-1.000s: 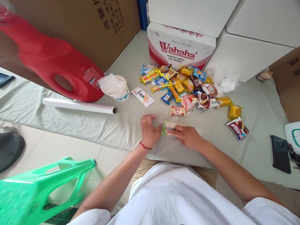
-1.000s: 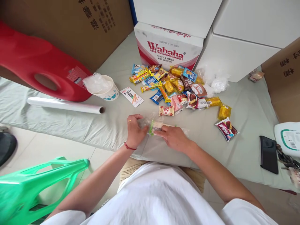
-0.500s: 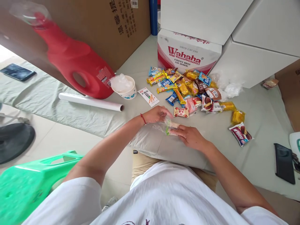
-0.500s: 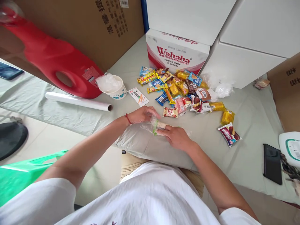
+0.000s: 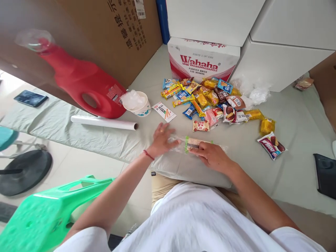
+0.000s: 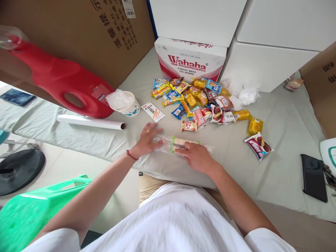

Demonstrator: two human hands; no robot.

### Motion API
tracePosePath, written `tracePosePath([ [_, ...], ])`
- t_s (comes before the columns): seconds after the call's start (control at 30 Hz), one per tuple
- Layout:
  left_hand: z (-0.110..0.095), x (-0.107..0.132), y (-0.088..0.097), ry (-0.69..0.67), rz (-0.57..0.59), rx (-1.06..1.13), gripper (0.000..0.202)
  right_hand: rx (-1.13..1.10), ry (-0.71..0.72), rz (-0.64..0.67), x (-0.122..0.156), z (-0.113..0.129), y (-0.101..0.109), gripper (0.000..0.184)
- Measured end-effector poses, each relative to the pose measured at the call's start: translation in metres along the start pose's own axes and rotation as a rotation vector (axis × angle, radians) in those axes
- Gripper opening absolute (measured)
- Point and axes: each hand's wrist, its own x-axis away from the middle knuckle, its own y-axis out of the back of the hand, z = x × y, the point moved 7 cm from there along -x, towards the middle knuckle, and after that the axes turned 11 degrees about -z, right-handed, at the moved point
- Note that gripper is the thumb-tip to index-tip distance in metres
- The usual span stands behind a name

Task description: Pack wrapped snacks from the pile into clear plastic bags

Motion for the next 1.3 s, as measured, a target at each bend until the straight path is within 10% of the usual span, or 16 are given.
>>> tracePosePath([
  [0.2,-0.025,0.009,-0.014,0.087,0.288,0.258,0.023,-0.308,0.020,-0.151,0.010,-0.002,0.010,0.036],
  [0.37,-0.043,0.019,-0.017,0.399,0.275,0.469,0.034,-0.295,0.012,-0.208,0.004,-0.001,0.004,0.034],
  [0.6,-0.106,0.029,-0.067,0.061,0.148,0.084,0.030,-0.430,0.009,-0.207,0.020,0.002,0.014,0.026],
  [0.8,-0.103,0.038,-0.073,-0.010,0.008,-0.189,0.021,-0.362,-0.558,-0.651,0.054,-0.077,0.059,0.037],
  [1.0,-0.070,0.036,-0.059,0.260,-0.145,-0.264,0.062,-0.117,-0.539,-0.180,0.044,-0.085,0.015,0.023],
  [1.3,-0.099,0.038,-0.061,0.272,-0.201,0.191,0.041,-0.209,-0.671,-0.294,0.056,-0.064,0.016,0.007],
])
